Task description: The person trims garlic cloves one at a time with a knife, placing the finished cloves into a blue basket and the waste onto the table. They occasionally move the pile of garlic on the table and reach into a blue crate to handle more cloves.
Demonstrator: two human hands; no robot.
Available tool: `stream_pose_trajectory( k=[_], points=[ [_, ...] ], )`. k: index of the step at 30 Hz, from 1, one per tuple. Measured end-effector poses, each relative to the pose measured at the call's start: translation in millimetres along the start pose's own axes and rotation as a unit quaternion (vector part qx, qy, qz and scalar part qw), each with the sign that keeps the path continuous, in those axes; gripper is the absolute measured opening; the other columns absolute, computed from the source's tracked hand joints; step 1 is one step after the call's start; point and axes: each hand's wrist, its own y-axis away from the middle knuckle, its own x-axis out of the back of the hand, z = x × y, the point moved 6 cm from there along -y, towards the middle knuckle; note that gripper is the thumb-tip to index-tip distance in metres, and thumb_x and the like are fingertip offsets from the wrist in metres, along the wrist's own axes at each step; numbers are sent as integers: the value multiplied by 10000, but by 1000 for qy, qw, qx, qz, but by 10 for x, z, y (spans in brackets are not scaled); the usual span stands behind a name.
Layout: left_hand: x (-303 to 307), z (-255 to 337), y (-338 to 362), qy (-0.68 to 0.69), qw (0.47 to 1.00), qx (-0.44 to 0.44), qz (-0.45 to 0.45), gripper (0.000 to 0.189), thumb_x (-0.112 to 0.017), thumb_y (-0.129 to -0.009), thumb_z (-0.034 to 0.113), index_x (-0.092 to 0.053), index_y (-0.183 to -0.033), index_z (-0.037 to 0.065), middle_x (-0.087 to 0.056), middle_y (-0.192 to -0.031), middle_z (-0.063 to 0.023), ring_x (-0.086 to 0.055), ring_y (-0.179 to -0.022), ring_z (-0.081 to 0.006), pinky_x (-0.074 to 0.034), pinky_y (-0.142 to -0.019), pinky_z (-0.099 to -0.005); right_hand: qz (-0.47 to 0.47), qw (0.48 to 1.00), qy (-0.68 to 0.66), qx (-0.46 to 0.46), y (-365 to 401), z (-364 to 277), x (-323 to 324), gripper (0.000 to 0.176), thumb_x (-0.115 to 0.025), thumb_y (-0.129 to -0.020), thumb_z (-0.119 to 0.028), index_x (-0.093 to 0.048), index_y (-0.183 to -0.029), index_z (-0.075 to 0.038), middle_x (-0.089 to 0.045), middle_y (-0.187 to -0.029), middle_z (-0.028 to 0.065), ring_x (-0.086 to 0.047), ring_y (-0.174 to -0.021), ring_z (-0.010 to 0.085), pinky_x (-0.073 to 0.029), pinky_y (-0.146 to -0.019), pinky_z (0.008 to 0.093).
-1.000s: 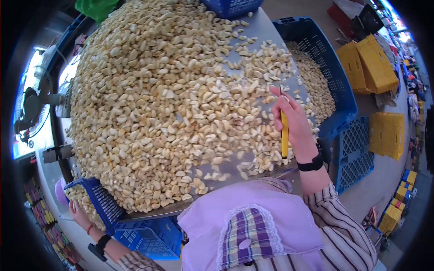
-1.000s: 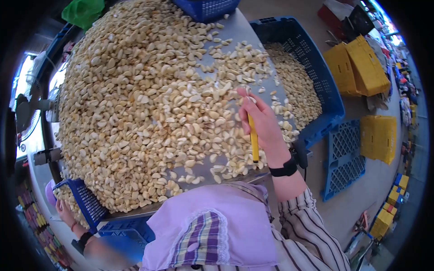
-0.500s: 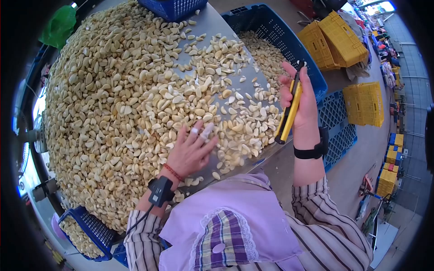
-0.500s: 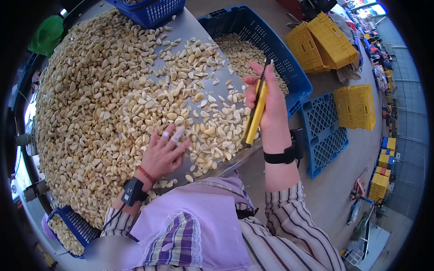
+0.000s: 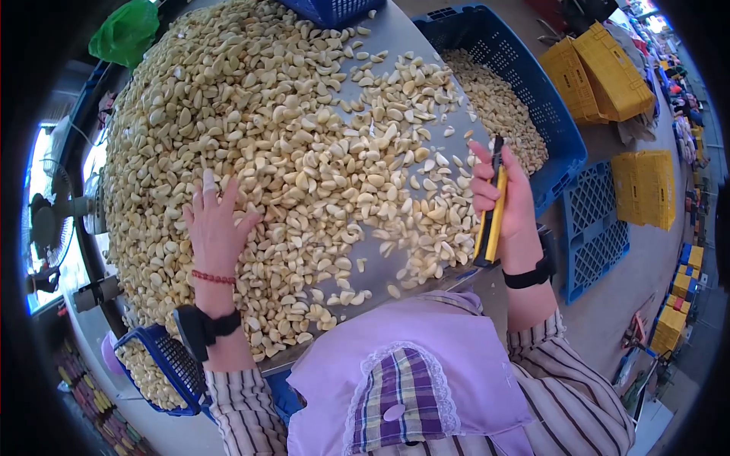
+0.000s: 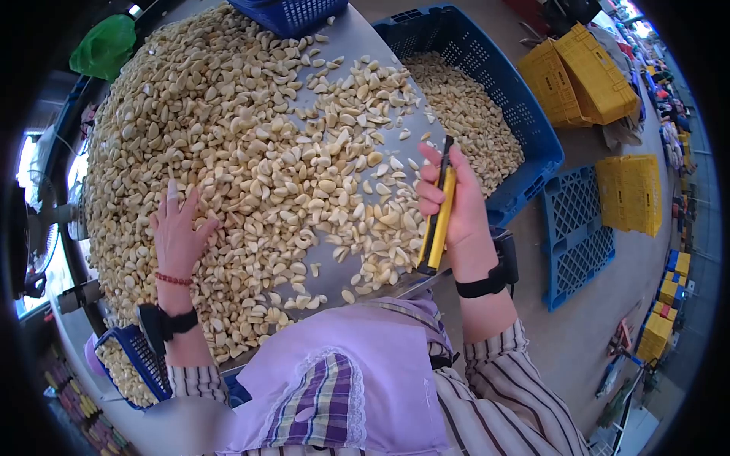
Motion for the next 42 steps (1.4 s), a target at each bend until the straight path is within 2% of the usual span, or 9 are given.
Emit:
stream_pose_trajectory(
  k=[4, 10, 14, 16, 28, 34, 38, 40, 42],
  points=[
    [405, 728, 230, 292, 943, -104, 122, 368, -747, -722, 246, -628, -1039, 103, -585, -834, -32, -553, -781, -215, -424, -696, -361, 20, 997, 71, -9, -183, 266, -103, 389, -489, -943, -382, -543, -1189, -85, -517, -718, -9, -424, -500, 73, -327, -424, 220],
    [-171, 1415, 418, 243, 959, -138, -53, 223, -726, -743, 255, -671, -917, 128, -591, -745, -46, -601, -737, -236, -465, -614, -337, 15, 963, 264, 47, -155, 386, -470, 423, -490, -953, -343, -501, -1242, -34, -528, -707, 7, -444, -473, 76, -337, -400, 212],
    [-117, 1502, 586, 388, 841, -223, -303, 206, -652, -758, 125, -666, -962, 150, -606, -820, -39, -610, -766, -243, -497, -597, -332, 26, 951, 305, 44, -154, 428, -477, 408, -460, -970, -309, -486, -1273, -37, -511, -696, 9, -435, -462, 69, -367, -394, 210],
    [64, 1236, 286, 304, 949, -83, 7, 199, -641, -773, 90, -666, -964, 141, -598, -873, -52, -608, -774, -237, -497, -599, -340, 22, 944, 327, 41, -181, 492, -452, 401, -463, -971, -294, -484, -1275, -33, -511, -697, 8, -437, -469, 67, -372, -402, 205],
    [-203, 1181, 95, 300, 954, 9, 19, 107, -648, -801, 171, -617, -892, 124, -535, -824, -31, -603, -691, -201, -478, -527, -341, -28, 817, 574, 44, -139, 882, -481, 515, -576, -921, -288, -440, -1320, 7, -571, -703, -3, -456, -500, 34, -374, -446, 195],
    [-259, 1356, -38, 241, 970, -20, 26, 103, -627, -806, 137, -583, -886, 89, -527, -798, -67, -592, -591, -230, -476, -508, -349, -6, 834, 551, 16, -146, 951, -442, 530, -579, -915, -277, -428, -1335, 10, -563, -678, 1, -453, -495, 37, -376, -448, 195],
    [-326, 1166, 137, 548, 832, -28, -77, 115, -598, -849, 167, -591, -922, 80, -606, -902, -53, -612, -613, -178, -475, -491, -291, 11, 835, 549, 23, -125, 880, -423, 554, -573, -915, -286, -410, -1342, 28, -562, -677, 2, -457, -500, 39, -380, -451, 196],
    [-286, 1099, 318, 909, 382, 70, -148, 190, -597, -855, 147, -567, -1027, 72, -603, -862, -46, -589, -627, -128, -436, -475, -239, 5, 846, 533, 25, -143, 855, -400, 552, -569, -919, -290, -411, -1341, 29, -564, -678, 6, -462, -502, 40, -382, -450, 197],
    [-273, 947, 345, 942, 317, 76, -80, 250, -587, -854, 125, -528, -1090, 70, -601, -856, -53, -562, -631, -124, -407, -478, -198, -6, 862, 506, 27, -153, 846, -387, 547, -561, -926, -297, -411, -1339, 29, -568, -681, 15, -471, -507, 42, -387, -449, 199]
  ],
)
